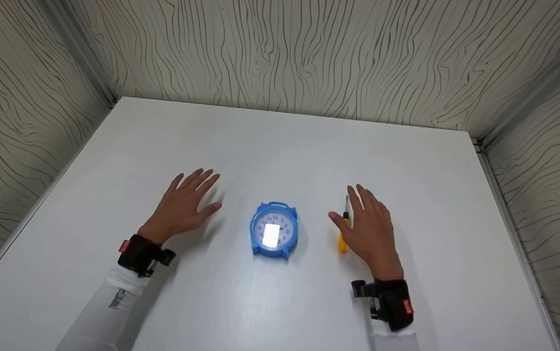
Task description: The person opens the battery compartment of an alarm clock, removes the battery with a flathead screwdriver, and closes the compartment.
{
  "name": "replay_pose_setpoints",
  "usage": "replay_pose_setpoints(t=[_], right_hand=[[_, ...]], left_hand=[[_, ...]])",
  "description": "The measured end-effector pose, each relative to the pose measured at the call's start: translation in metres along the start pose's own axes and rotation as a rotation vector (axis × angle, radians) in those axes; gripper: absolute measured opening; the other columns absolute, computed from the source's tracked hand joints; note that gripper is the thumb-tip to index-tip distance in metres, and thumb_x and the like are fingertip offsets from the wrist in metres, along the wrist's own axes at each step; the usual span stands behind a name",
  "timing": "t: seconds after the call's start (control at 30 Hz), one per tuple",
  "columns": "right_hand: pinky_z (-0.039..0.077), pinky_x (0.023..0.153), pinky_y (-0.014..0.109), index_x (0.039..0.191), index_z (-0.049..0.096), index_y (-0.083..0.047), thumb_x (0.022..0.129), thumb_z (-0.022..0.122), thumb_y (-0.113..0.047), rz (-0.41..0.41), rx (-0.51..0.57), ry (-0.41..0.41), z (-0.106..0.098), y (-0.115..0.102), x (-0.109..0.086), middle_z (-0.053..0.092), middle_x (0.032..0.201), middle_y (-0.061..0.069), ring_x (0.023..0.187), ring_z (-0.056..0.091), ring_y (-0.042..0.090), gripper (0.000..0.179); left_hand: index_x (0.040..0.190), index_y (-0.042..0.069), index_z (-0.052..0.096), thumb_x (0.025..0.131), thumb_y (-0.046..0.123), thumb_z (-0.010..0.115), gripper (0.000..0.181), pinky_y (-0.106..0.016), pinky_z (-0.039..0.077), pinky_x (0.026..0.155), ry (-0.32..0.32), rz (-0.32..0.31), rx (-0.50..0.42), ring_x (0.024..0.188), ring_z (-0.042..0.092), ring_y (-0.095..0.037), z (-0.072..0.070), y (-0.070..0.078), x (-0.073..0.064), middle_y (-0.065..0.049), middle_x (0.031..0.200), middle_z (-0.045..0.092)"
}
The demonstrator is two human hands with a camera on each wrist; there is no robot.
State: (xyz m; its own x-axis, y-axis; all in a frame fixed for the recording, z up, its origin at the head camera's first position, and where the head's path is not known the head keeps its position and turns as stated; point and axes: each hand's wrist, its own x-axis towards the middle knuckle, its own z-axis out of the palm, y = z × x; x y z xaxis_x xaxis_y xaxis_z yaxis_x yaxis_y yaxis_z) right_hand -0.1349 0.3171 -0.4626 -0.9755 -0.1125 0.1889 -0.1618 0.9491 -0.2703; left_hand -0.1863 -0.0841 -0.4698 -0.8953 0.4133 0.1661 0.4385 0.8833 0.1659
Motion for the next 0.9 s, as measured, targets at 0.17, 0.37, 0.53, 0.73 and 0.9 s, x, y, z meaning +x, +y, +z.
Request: replay_pose_setpoints(t=[0.17, 0.37, 0.53, 0.73, 0.9], right_hand=[[0.035, 0.106, 0.066, 0.148, 0.038, -0.004, 0.094, 0.057, -0.050, -0.025, 0.003, -0.008, 0.003, -0.005, 0.001, 0.038, 0.150, 0.025, 0.133, 0.041, 0.046, 0.074], [0.036, 0.106, 0.065, 0.147, 0.039, -0.005, 0.092, 0.062, -0.045, -0.020, 0.009, -0.033, 0.004, -0.010, 0.002, 0.040, 0.149, 0.024, 0.134, 0.041, 0.044, 0.073], [0.036, 0.106, 0.065, 0.148, 0.039, -0.006, 0.091, 0.062, -0.047, -0.028, 0.010, -0.043, 0.006, -0.014, 0.003, 0.040, 0.149, 0.023, 0.135, 0.041, 0.044, 0.074], [0.038, 0.105, 0.064, 0.146, 0.041, -0.005, 0.090, 0.063, -0.048, -0.059, 0.014, -0.024, 0.010, -0.017, 0.002, 0.043, 0.148, 0.023, 0.133, 0.044, 0.044, 0.074], [0.034, 0.107, 0.066, 0.148, 0.039, -0.008, 0.090, 0.062, -0.049, -0.051, 0.052, -0.052, 0.011, -0.022, 0.000, 0.041, 0.150, 0.022, 0.135, 0.041, 0.043, 0.075]], left_hand=[[0.153, 0.024, 0.033, 0.096, 0.057, 0.040, 0.066, -0.058, 0.020, 0.119, -0.010, -0.005, -0.004, 0.148, 0.029, -0.024, 0.000, 0.003, -0.001, -0.002, 0.158, 0.036], [0.152, 0.024, 0.033, 0.096, 0.057, 0.040, 0.066, -0.056, 0.022, 0.119, -0.006, 0.010, -0.017, 0.148, 0.030, -0.023, 0.000, 0.008, 0.001, -0.002, 0.157, 0.037], [0.152, 0.025, 0.033, 0.096, 0.057, 0.039, 0.066, -0.056, 0.023, 0.119, 0.000, 0.013, -0.010, 0.148, 0.030, -0.022, 0.000, 0.011, 0.003, -0.001, 0.156, 0.038], [0.152, 0.024, 0.035, 0.095, 0.056, 0.042, 0.065, -0.056, 0.023, 0.119, 0.004, 0.025, -0.029, 0.147, 0.031, -0.023, 0.000, 0.016, 0.002, -0.002, 0.155, 0.040], [0.152, 0.025, 0.034, 0.096, 0.057, 0.041, 0.066, -0.055, 0.022, 0.119, -0.022, 0.027, -0.022, 0.148, 0.029, -0.022, 0.000, 0.020, 0.001, -0.001, 0.156, 0.038]])
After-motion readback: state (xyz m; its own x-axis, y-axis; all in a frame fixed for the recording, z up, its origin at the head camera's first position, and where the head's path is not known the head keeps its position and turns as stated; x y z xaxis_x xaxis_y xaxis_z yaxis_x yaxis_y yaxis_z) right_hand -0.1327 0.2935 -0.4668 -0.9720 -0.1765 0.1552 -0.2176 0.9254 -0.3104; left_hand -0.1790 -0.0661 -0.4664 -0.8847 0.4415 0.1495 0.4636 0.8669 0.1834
